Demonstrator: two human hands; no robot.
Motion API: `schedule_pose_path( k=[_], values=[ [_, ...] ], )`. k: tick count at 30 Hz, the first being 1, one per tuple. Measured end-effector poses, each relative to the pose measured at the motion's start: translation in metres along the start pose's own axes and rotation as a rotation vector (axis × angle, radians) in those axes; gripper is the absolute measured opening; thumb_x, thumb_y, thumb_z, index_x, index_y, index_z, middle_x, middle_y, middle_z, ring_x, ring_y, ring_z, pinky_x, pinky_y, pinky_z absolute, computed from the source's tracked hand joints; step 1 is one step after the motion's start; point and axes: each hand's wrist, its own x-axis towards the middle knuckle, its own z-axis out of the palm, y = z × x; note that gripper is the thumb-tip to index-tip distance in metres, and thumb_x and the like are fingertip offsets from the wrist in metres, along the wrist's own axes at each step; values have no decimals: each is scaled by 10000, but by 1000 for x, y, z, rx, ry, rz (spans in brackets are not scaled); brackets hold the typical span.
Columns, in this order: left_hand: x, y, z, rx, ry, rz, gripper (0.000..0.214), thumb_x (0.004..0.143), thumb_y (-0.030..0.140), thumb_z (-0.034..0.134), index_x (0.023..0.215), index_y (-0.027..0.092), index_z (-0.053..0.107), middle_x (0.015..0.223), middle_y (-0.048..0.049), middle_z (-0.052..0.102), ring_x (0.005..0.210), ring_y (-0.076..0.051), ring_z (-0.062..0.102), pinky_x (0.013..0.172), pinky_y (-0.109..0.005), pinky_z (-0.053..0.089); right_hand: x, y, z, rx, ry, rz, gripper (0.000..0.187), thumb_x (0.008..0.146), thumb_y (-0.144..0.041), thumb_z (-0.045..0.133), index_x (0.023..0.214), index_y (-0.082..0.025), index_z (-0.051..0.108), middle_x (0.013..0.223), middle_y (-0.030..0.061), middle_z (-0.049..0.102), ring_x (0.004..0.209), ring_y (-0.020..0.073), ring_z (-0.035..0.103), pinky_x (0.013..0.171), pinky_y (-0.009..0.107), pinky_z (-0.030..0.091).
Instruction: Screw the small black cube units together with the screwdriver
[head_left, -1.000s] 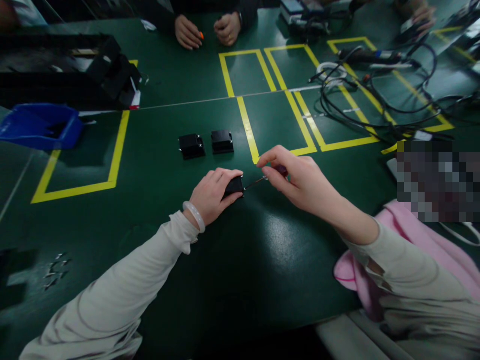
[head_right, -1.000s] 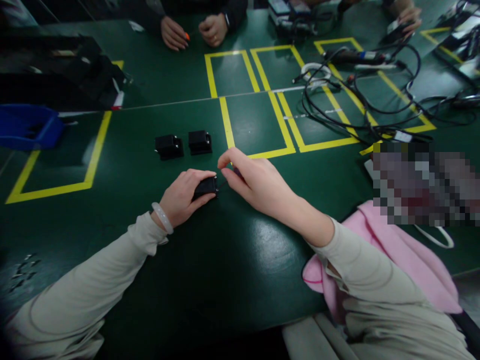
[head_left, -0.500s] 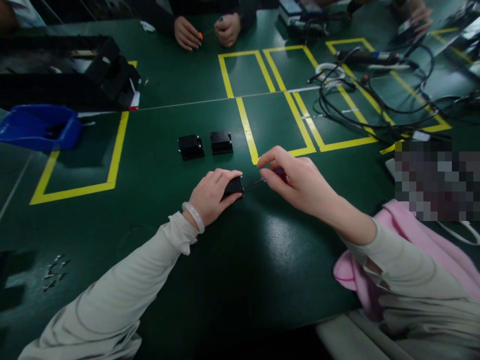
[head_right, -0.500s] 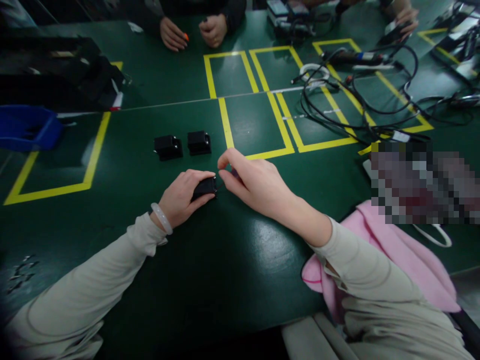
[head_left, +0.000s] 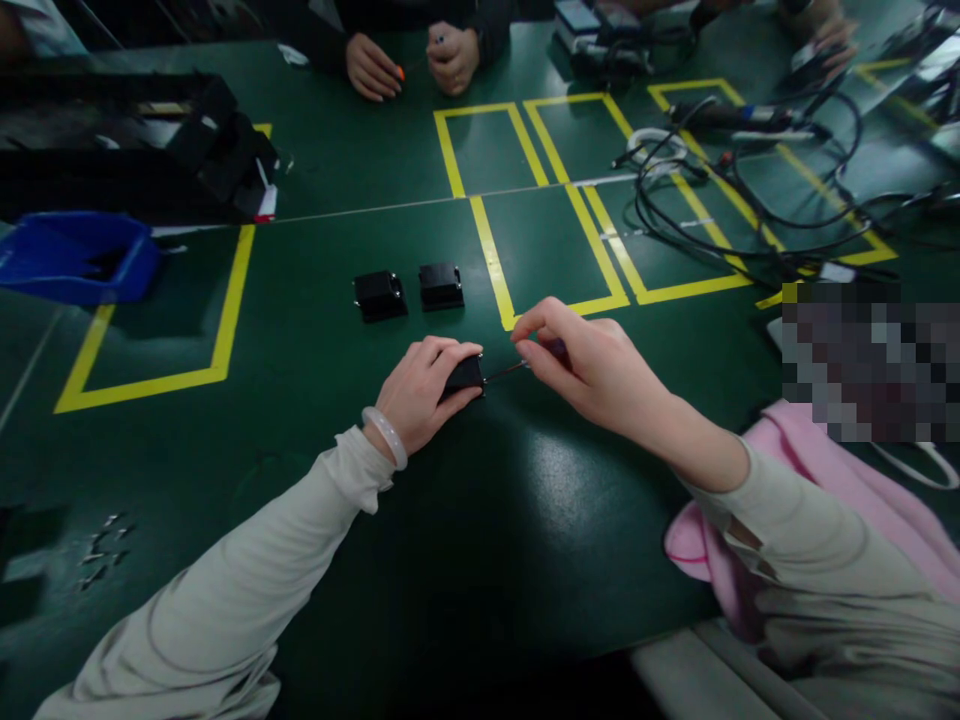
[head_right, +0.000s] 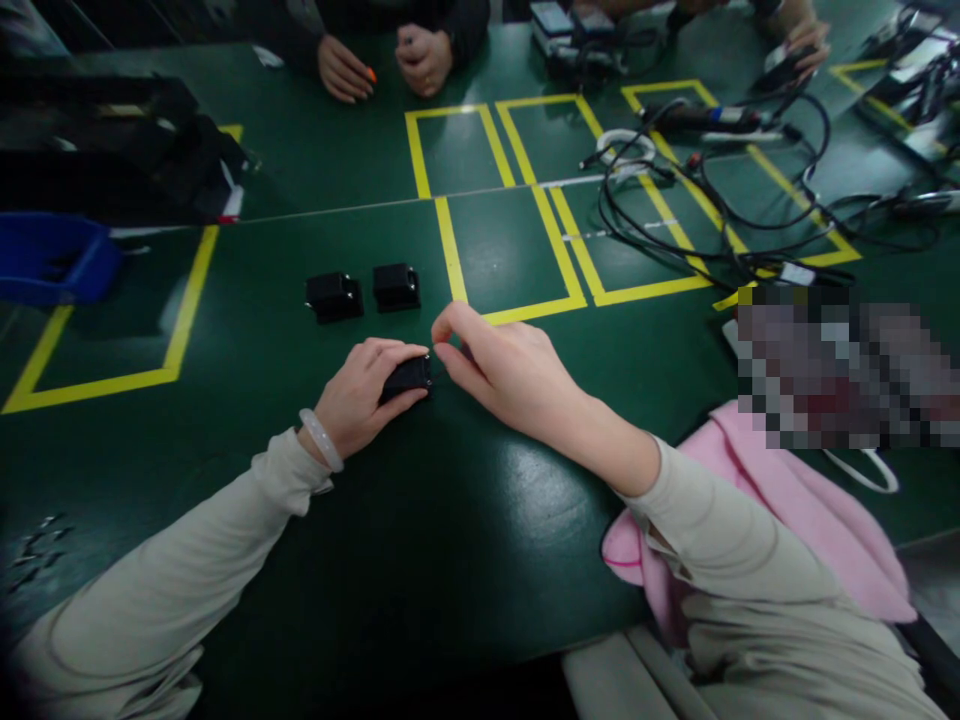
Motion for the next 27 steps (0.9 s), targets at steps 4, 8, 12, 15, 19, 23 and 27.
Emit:
schedule_pose_path(
  k=[4, 8, 12, 15, 19, 23, 27],
  values=[
    [-1, 1, -1, 2, 6, 11, 423, 963, 378, 571, 1332, 182, 506, 1206, -122, 590, 1085, -282, 563, 955, -454, 481, -1, -1, 1, 5, 8, -8, 204, 940, -213, 473, 1129, -164, 529, 678, -45, 518, 587, 105, 509, 598, 230, 303],
    [-1, 2, -2, 36, 11, 3, 421, 955, 359, 589, 1327, 178, 513, 1199, -121, 613, 1074, -285, 577, 940, -447, 487, -1, -2, 2, -10, 1, 7, 172, 965, -299, 488, 1062, -172, 551, 681, -36, 530, 584, 108, 508, 601, 233, 304],
    [-2, 4, -3, 58, 1, -9, 427, 946, 349, 601, 1333, 193, 511, 1201, -114, 624, 1056, -281, 585, 921, -439, 488, -1, -3, 1, 2, -31, 4, 133, 967, -269, 468, 1029, -183, 548, 655, -44, 520, 549, 94, 474, 580, 228, 282],
    [-2, 5, -4, 82, 6, -5, 426, 946, 356, 598, 1331, 191, 519, 1200, -118, 626, 1064, -290, 585, 903, -437, 486, -1, -4, 1, 3, -28, -5, 144, 951, -232, 466, 1060, -175, 540, 645, -58, 482, 528, 85, 436, 573, 227, 274],
    [-2, 6, -5, 126, 30, 1, 428, 944, 357, 597, 1325, 172, 535, 1211, -136, 617, 1071, -300, 584, 896, -441, 484, -1, -4, 1, -1, -35, 1, 147, 954, -234, 461, 1055, -164, 542, 635, -64, 456, 520, 83, 417, 569, 231, 264],
    [-2, 8, -8, 149, 32, 12, 452, 929, 346, 618, 1341, 182, 527, 1244, -138, 608, 1118, -312, 574, 937, -463, 466, 0, -4, 0, -4, -33, -2, 135, 950, -232, 462, 1038, -170, 544, 627, -66, 450, 515, 84, 406, 569, 234, 258],
    [-3, 12, -14, 206, 81, 25, 491, 912, 387, 648, 1350, 202, 523, 1253, -143, 593, 1113, -328, 562, 917, -474, 461, 0, -4, 0, -5, -32, 3, 126, 947, -229, 465, 1031, -179, 544, 626, -65, 456, 519, 85, 407, 569, 232, 256]
  ],
)
